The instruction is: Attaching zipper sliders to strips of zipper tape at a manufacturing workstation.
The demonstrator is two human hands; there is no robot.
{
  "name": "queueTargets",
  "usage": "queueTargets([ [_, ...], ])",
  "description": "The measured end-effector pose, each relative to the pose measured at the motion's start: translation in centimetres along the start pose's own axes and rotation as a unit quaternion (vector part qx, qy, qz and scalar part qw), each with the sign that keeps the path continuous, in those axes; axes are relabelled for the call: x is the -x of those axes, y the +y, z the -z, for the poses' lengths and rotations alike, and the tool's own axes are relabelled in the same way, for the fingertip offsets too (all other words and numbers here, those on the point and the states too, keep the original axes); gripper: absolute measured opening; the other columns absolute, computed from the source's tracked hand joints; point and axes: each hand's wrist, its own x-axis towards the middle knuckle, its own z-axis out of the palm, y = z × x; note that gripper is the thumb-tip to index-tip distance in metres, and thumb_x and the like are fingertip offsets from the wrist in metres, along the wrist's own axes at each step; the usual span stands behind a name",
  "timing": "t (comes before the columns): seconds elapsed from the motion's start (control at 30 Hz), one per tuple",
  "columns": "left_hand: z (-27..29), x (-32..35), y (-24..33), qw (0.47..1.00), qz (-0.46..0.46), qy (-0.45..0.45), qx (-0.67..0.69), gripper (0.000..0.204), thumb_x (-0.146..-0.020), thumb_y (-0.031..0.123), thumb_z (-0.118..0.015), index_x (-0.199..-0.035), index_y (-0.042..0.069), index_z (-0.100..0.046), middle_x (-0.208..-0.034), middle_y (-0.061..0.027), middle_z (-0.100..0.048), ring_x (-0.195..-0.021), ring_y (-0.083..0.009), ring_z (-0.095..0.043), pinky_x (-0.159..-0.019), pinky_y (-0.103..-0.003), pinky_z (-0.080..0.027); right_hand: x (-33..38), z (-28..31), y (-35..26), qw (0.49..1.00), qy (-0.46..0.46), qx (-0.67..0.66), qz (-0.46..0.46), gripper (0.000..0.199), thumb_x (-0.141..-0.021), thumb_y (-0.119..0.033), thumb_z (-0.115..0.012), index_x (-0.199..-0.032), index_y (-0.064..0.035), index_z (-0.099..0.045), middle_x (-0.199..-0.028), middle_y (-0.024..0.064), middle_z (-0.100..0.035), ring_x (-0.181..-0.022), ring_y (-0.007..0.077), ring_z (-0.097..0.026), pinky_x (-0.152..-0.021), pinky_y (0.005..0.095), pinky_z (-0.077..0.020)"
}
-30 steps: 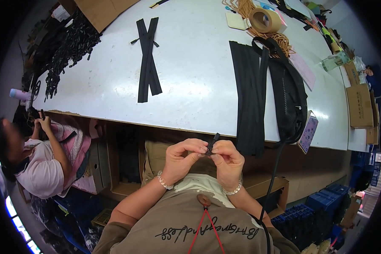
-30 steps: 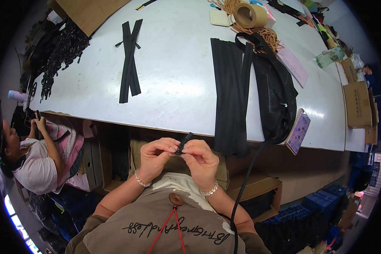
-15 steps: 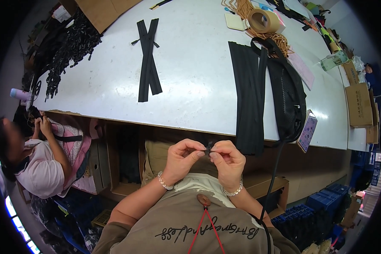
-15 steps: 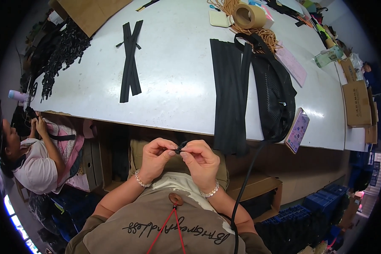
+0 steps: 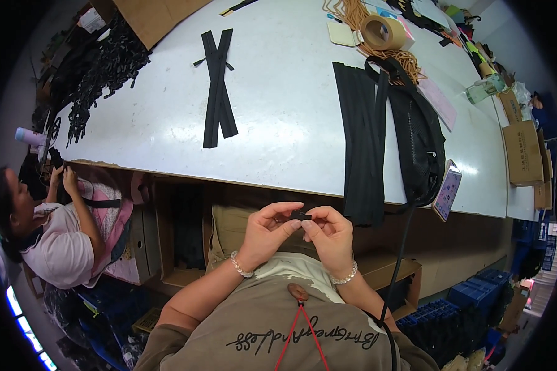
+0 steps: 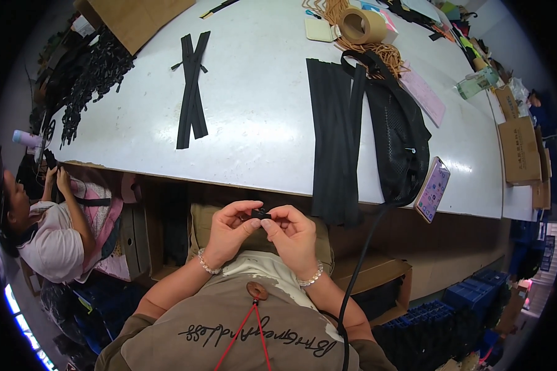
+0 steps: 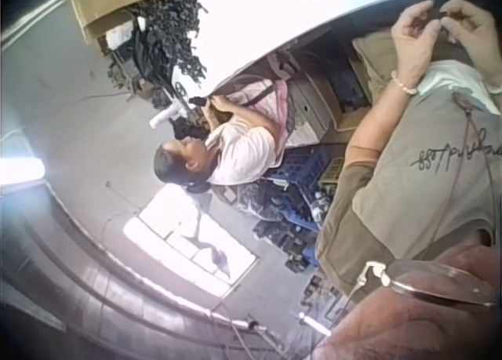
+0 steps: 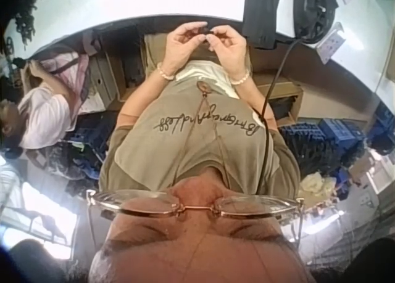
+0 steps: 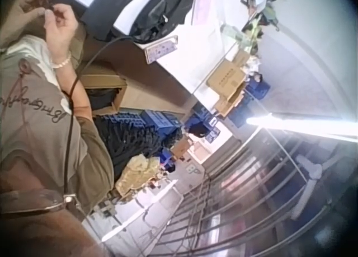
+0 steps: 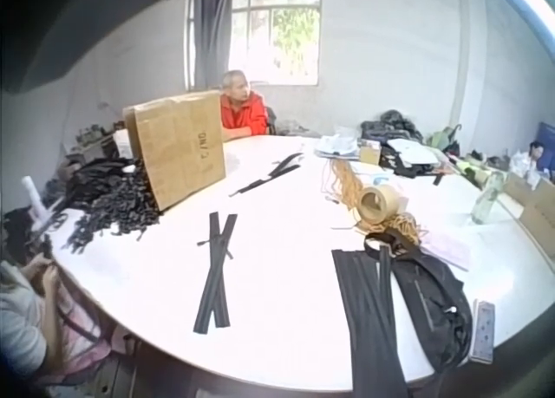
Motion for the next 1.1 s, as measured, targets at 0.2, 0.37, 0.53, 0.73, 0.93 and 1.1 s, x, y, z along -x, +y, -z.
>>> queueTargets([
  [0.2,0.3,0.4,0.8,0.998,0.01,-0.055,-0.015,0.027,-0.081,-0.001,-0.064,-0.107,0.002,-0.061,-0.095,-0.0012,-0.059,-0.084,-0.0059,-0.053,-0.071,-0.019,-0.044,0.1,1.0,-1.2,0.995,-0.046,0.081,-0.027,0.01,-0.08,0.002,-0.065,-0.087,0.0015,-0.059,-0.082,-0.0003,-0.057,-0.067,0.0025,-0.051,-0.057,0.0165,-0.0428],
  [0.37,0.5,0.4,1.3,0.991,-0.073,-0.079,-0.079,0.026,-0.079,-0.001,-0.067,-0.105,0.002,-0.061,-0.093,-0.0025,-0.061,-0.084,-0.0064,-0.054,-0.071,-0.02,-0.045,0.0,1.2,-1.3,0.978,-0.098,0.137,0.123,0.014,-0.076,0.006,-0.067,-0.086,0.0031,-0.06,-0.085,0.0037,-0.059,-0.071,0.0058,-0.054,-0.063,0.0182,-0.0444],
  [0.53,0.7,1.0,1.4,0.998,-0.022,-0.046,-0.032,0.02,-0.079,-0.004,-0.065,-0.098,0.001,-0.061,-0.092,-0.0054,-0.062,-0.087,-0.0083,-0.058,-0.075,-0.021,-0.048,0.5,0.7,-1.0,0.988,-0.087,0.074,0.099,0.012,-0.076,0.009,-0.065,-0.085,0.0036,-0.06,-0.086,0.0068,-0.059,-0.068,0.0069,-0.054,-0.058,0.0182,-0.0442],
  [0.73,0.4,0.8,0.9,0.999,-0.027,-0.032,0.014,0.018,-0.076,-0.005,-0.068,-0.088,0.001,-0.057,-0.09,-0.0082,-0.061,-0.081,-0.0093,-0.059,-0.072,-0.022,-0.05,0.9,0.5,-0.2,0.993,-0.047,0.038,0.099,0.012,-0.077,0.012,-0.062,-0.086,0.0039,-0.059,-0.086,0.0083,-0.058,-0.066,0.0067,-0.053,-0.054,0.0178,-0.0429],
  [0.93,0.3,0.8,0.9,0.997,-0.066,-0.039,0.0,0.017,-0.076,-0.008,-0.066,-0.088,0.0,-0.057,-0.091,-0.0097,-0.062,-0.082,-0.0119,-0.06,-0.073,-0.024,-0.051,0.8,0.3,0.0,0.988,-0.042,0.051,0.138,0.013,-0.077,0.013,-0.061,-0.086,0.0037,-0.058,-0.086,0.0092,-0.058,-0.066,0.0076,-0.053,-0.055,0.018,-0.0431],
  [1.1,0.3,0.9,0.9,0.996,-0.08,-0.035,-0.011,0.017,-0.076,-0.008,-0.066,-0.089,0.0,-0.06,-0.091,-0.0089,-0.062,-0.082,-0.0122,-0.06,-0.072,-0.024,-0.051,0.8,0.2,0.1,0.989,-0.044,0.045,0.131,0.013,-0.078,0.012,-0.06,-0.088,0.0039,-0.058,-0.086,0.0091,-0.057,-0.066,0.0077,-0.053,-0.055,0.018,-0.0432],
])
